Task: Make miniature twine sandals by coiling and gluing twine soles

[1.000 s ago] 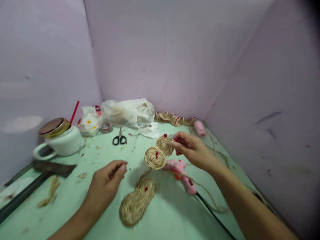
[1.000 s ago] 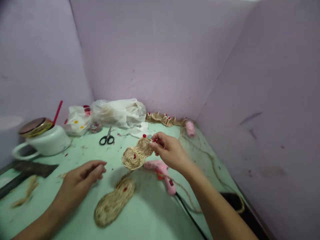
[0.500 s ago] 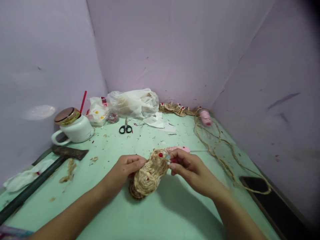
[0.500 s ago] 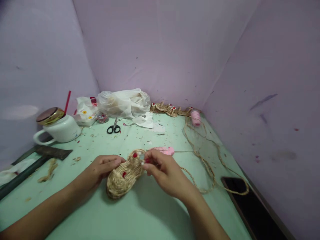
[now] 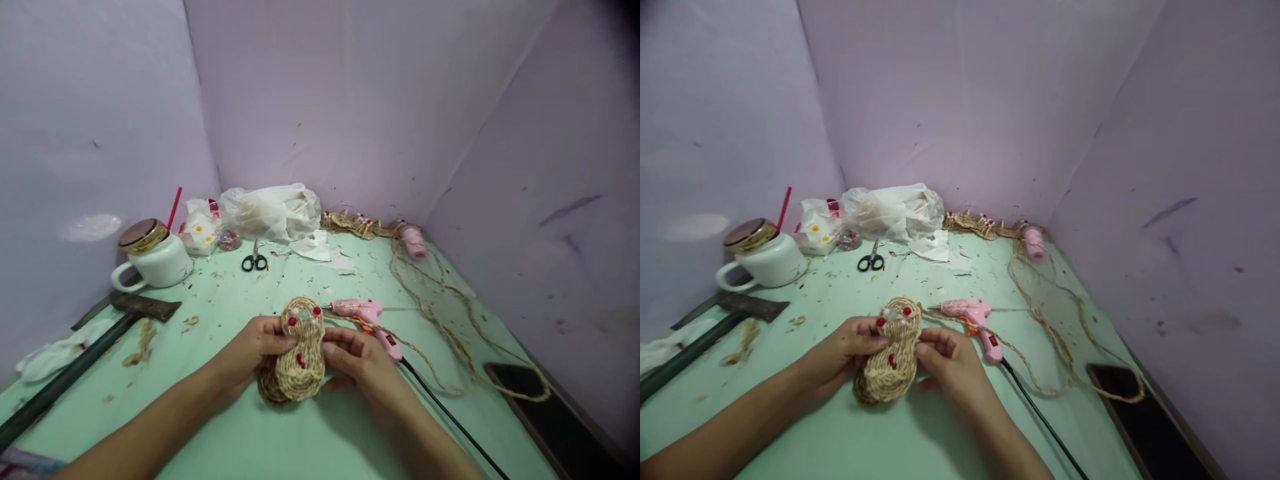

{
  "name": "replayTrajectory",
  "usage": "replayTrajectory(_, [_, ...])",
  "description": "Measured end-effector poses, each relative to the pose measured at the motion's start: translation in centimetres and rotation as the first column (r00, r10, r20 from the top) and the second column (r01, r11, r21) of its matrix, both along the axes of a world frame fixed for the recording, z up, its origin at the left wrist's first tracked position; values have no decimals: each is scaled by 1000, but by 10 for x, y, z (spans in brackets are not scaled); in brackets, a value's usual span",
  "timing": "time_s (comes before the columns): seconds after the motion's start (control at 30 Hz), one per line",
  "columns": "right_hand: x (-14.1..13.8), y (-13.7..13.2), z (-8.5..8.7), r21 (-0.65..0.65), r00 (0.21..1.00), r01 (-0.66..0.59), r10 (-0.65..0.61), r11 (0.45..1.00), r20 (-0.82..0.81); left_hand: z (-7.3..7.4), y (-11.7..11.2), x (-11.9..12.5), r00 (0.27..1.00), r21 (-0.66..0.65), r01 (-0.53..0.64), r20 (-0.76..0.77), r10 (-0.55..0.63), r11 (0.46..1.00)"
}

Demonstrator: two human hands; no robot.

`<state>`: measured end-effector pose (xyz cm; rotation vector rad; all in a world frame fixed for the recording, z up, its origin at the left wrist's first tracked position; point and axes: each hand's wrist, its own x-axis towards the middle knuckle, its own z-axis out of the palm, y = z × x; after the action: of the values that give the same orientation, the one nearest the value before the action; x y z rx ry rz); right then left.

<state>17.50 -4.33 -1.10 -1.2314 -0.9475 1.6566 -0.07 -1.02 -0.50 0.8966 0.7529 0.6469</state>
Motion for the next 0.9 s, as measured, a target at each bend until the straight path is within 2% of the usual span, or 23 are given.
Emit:
replayTrajectory(0.1, [-2,-1,-3,-5,998,-44,43,999,-35,0,0,1,1000,-15,0,-10,0,1000])
replayTrajectory(0.2, [-1,-1,-5,0,999,25,-25,1000,-48,0,2,-2,1000,-18,-28,1,28,999])
replayTrajectory(0.3, [2,0,-5,18,996,70,-68,997,-57,0,6,-6,994,-39,-103,37,105,994])
replayTrajectory(0.4, [5,0,-6,34,996,64,-62,997,-68,1,6,-8,989,-44,-145,-45,143,988])
replayTrajectory(0.53, [3,0,-6,30,997,29,-26,999,-73,1,3,-5,985,20,-97,-144,99,995])
replayTrajectory(0.7, [2,-1,-5,92,994,-33,43,995,-101,0,1,-3,981,50,-92,-170,99,995])
replayTrajectory(0.9, [2,-1,-4,37,989,1,5,999,-150,0,2,-3,979,46,-105,-169,112,993])
